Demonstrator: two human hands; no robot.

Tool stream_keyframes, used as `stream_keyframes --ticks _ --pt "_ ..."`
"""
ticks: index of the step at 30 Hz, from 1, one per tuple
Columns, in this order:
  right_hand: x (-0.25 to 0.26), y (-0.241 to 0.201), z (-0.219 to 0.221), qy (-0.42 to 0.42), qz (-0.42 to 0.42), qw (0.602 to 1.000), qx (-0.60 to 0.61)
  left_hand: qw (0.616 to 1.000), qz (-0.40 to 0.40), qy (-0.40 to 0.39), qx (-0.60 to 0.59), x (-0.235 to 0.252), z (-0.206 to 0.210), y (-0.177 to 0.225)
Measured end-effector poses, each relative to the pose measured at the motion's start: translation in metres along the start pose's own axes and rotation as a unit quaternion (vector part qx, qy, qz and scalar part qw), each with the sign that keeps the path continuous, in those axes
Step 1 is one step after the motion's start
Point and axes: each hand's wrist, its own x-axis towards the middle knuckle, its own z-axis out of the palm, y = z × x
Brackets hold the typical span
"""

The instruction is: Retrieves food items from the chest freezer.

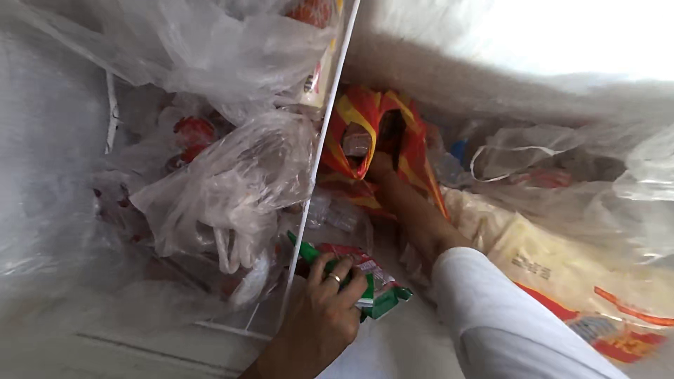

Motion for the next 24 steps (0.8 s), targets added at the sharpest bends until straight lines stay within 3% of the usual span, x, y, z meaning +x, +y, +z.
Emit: stream_keyframes --ticks 3,7,10,13,16,19,21,24 --pt "-0.03 0.022 -0.035 0.032 -0.02 0.992 0.118 1.0 0.002 0.0 -0.011 0.001 0.0 -0.001" --pt "-0.101 0.043 -0.058 0.143 -0.087 0.946 0.277 0.999 0.026 0.028 -0.04 0.001 0.008 -0.006" --pt "-0.16 0.038 -0.08 0.24 -0.083 0.928 0.273 0.993 0.049 0.049 -0.1 0.004 0.014 -0.005" --pt "-0.224 0.043 -0.098 0.309 -0.16 0.906 0.24 0.987 0.054 0.065 -0.138 0.01 0.012 0.014" --pt "-0.289 0.046 -0.108 0.29 -0.263 0.899 0.197 0.989 0.041 0.067 -0.128 0.02 0.005 0.041" --pt "-0.343 0.019 -0.092 0.258 -0.377 0.872 0.178 0.986 0.08 0.05 -0.136 0.027 0.001 0.054" --pt "-0.356 0.006 -0.087 0.243 -0.439 0.834 0.231 0.973 0.113 0.029 -0.2 0.024 0.0 0.054" --pt "-0.329 0.013 -0.104 0.088 -0.415 0.825 0.374 0.967 0.119 0.009 -0.225 0.011 0.001 0.051"
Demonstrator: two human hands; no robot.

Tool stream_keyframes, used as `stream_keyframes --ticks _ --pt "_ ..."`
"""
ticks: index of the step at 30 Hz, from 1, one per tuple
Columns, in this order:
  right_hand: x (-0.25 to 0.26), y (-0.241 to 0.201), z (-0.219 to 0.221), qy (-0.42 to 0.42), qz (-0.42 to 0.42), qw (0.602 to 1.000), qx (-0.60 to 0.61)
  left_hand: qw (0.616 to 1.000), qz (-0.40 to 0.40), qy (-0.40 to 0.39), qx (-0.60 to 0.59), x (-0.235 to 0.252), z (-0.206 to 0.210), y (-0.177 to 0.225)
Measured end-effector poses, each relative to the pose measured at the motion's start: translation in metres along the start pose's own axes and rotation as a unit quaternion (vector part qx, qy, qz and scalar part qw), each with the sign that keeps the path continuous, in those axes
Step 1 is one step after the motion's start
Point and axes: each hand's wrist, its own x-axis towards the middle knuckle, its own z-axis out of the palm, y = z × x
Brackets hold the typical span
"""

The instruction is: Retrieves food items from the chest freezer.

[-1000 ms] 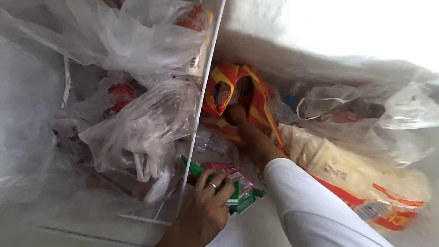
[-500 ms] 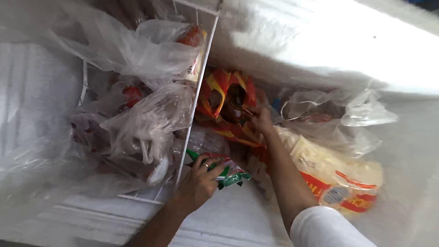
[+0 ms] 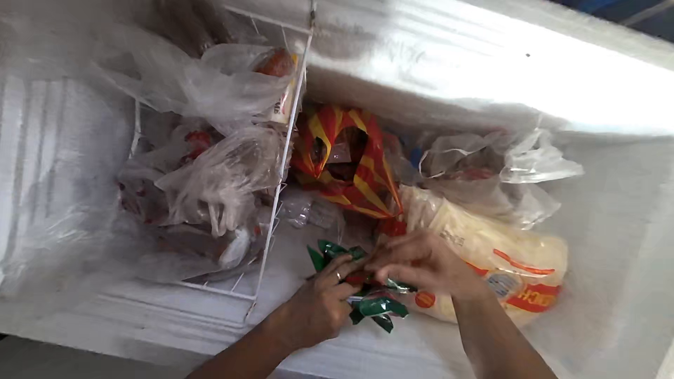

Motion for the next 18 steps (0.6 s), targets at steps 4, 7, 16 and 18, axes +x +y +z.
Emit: stream_keyframes --ticks 4,7,16,18 --pt "0.093 0.11 -0.014 0.069 0.108 0.976 -0.176 0.999 -0.032 -0.006 0.04 -0.016 0.007 -0.013" --pt "0.15 0.219 0.003 -0.023 0.225 0.934 -0.276 0.996 -0.05 -0.008 0.078 -0.019 0.006 -0.023" --pt "0.122 0.264 -0.021 -0.134 0.278 0.886 -0.347 0.984 -0.117 0.013 0.133 -0.017 -0.013 -0.035" --pt "0.114 0.285 -0.028 -0.108 0.303 0.887 -0.332 0.983 -0.125 0.015 0.134 -0.017 -0.013 -0.036"
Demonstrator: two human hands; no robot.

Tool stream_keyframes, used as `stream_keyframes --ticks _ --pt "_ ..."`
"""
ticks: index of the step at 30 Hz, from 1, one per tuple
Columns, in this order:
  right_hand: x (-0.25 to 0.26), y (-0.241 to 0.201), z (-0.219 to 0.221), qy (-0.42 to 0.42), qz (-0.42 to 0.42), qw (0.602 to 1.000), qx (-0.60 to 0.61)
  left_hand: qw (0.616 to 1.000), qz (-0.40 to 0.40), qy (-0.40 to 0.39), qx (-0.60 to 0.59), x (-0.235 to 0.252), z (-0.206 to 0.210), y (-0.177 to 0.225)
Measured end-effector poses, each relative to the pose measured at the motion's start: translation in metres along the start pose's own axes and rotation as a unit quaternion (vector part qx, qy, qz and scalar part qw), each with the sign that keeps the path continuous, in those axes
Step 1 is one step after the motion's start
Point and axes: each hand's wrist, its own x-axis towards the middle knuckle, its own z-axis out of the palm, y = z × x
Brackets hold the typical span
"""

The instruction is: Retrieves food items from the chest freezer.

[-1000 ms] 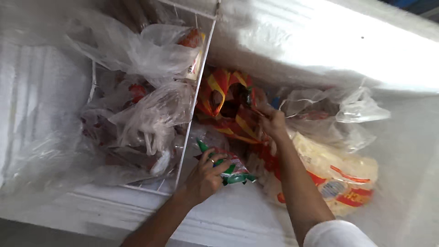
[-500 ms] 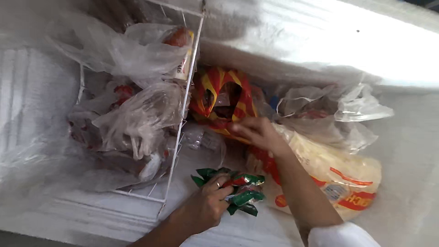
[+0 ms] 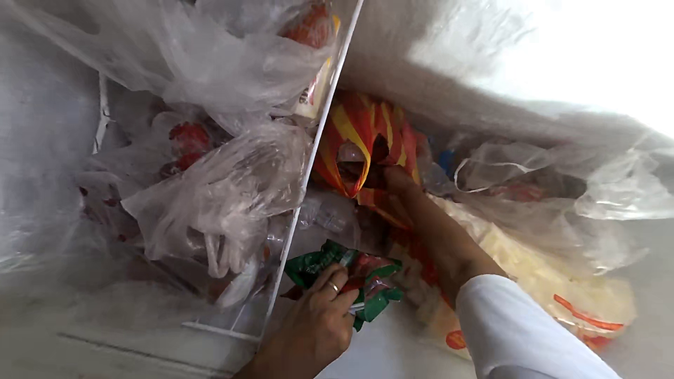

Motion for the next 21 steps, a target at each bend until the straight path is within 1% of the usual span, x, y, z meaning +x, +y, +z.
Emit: stream_keyframes --ticks 2,3,5,6,8,9,10,11,12,13,14,15,17,19,21 --pt "0.002 -0.003 -0.011 -0.028 0.105 0.992 0.063 1.0 -0.003 -0.001 0.004 0.0 0.0 -0.001" --pt "0.0 -0.01 -0.02 -0.015 0.15 0.983 0.104 1.0 -0.003 -0.005 0.007 0.0 0.0 -0.001" --pt "-0.003 -0.013 -0.033 0.057 0.204 0.958 0.193 1.0 -0.007 -0.011 0.013 0.0 0.0 0.0" --pt "0.0 -0.007 -0.034 0.093 0.199 0.948 0.23 1.0 -0.009 -0.009 0.012 0.0 0.001 0.0" --pt "0.005 0.011 -0.031 0.155 0.121 0.935 0.294 1.0 -0.009 -0.006 0.013 0.0 0.003 0.0" --pt "0.004 0.008 -0.036 0.177 0.085 0.923 0.331 1.0 -0.004 -0.005 0.014 0.0 0.004 -0.001" --pt "0.001 0.001 -0.041 0.191 0.07 0.91 0.36 1.0 0.001 -0.006 0.015 -0.001 0.005 -0.003" --pt "-0.005 -0.01 -0.046 0.2 0.086 0.894 0.392 1.0 0.005 -0.007 0.012 -0.001 0.006 -0.004" --pt "-0.016 -0.026 -0.052 0.199 0.121 0.876 0.422 1.0 0.008 -0.006 0.006 -0.002 0.008 -0.005" --pt "-0.032 -0.04 -0.058 0.194 0.15 0.868 0.432 1.0 0.015 -0.002 -0.011 -0.002 0.01 -0.006" --pt "-0.049 -0.05 -0.062 0.2 0.154 0.872 0.419 0.999 0.024 0.004 -0.037 -0.001 0.011 -0.006" --pt "-0.067 -0.055 -0.063 0.209 0.137 0.885 0.393 0.997 0.036 0.01 -0.068 0.002 0.012 -0.006" --pt "-0.108 -0.06 -0.063 0.216 0.063 0.915 0.335 0.99 0.061 0.025 -0.125 0.008 0.013 0.002" --pt "-0.16 -0.068 -0.066 0.191 0.002 0.941 0.278 0.982 0.092 0.019 -0.164 0.017 0.012 0.015" --pt "-0.206 -0.074 -0.077 0.202 -0.077 0.948 0.232 0.977 0.126 -0.008 -0.173 0.036 0.008 0.021"
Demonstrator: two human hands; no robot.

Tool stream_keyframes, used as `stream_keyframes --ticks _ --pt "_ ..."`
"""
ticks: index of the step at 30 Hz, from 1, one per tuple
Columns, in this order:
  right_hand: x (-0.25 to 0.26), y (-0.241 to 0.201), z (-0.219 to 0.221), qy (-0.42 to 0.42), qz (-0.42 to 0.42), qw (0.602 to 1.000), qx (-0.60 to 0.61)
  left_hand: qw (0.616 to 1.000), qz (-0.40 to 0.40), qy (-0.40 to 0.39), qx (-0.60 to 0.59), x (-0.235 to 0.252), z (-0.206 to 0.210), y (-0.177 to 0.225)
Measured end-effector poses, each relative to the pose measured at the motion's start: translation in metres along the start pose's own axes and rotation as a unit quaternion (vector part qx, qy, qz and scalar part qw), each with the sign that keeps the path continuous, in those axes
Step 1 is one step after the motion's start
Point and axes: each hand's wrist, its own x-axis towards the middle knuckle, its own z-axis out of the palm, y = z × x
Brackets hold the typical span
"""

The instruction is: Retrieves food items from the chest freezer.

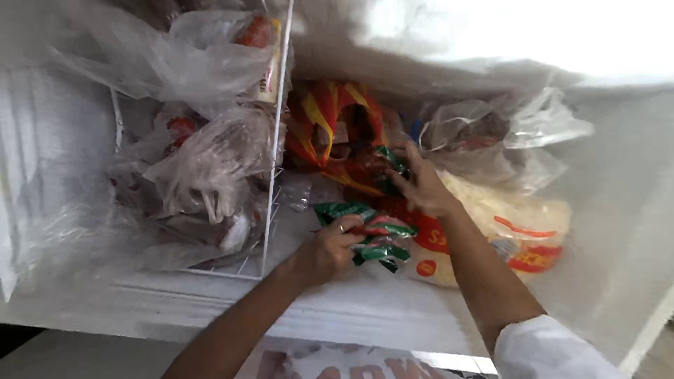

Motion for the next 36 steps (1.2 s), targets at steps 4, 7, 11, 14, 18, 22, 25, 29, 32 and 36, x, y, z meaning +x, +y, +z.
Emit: stream_keyframes --ticks 4,7,11,14,18,22,25,29,32,36 --pt "-0.062 -0.025 -0.035 0.045 -0.156 0.987 -0.016 0.998 0.001 -0.055 -0.003 0.036 -0.011 0.002" --pt "-0.097 -0.038 -0.05 0.102 -0.14 0.985 -0.018 0.995 -0.036 -0.089 -0.002 0.052 -0.021 0.01" --pt "-0.115 -0.047 -0.041 0.121 -0.094 0.987 -0.055 0.989 -0.075 -0.125 -0.01 0.061 -0.018 0.024" --pt "-0.115 -0.049 -0.02 0.103 -0.1 0.987 -0.072 0.985 -0.1 -0.139 -0.016 0.057 -0.014 0.032" --pt "-0.123 -0.057 -0.019 0.118 -0.1 0.988 -0.014 0.988 -0.096 -0.116 -0.021 0.038 -0.029 0.031" --pt "-0.126 -0.068 -0.03 0.122 -0.044 0.991 0.025 0.988 -0.115 -0.089 -0.05 0.029 -0.051 0.037" --pt "-0.123 -0.079 -0.035 0.118 -0.046 0.992 0.018 0.989 -0.11 -0.078 -0.059 0.026 -0.06 0.045" --pt "-0.134 -0.094 -0.056 0.135 -0.028 0.99 0.011 0.991 -0.12 -0.034 -0.048 0.005 -0.084 0.053" --pt "-0.139 -0.088 -0.078 0.155 0.006 0.988 -0.011 0.988 -0.148 0.048 -0.002 -0.03 -0.108 0.056" --pt "-0.094 -0.076 -0.052 0.131 0.062 0.985 -0.097 0.974 -0.191 0.112 0.051 -0.073 -0.118 0.08"
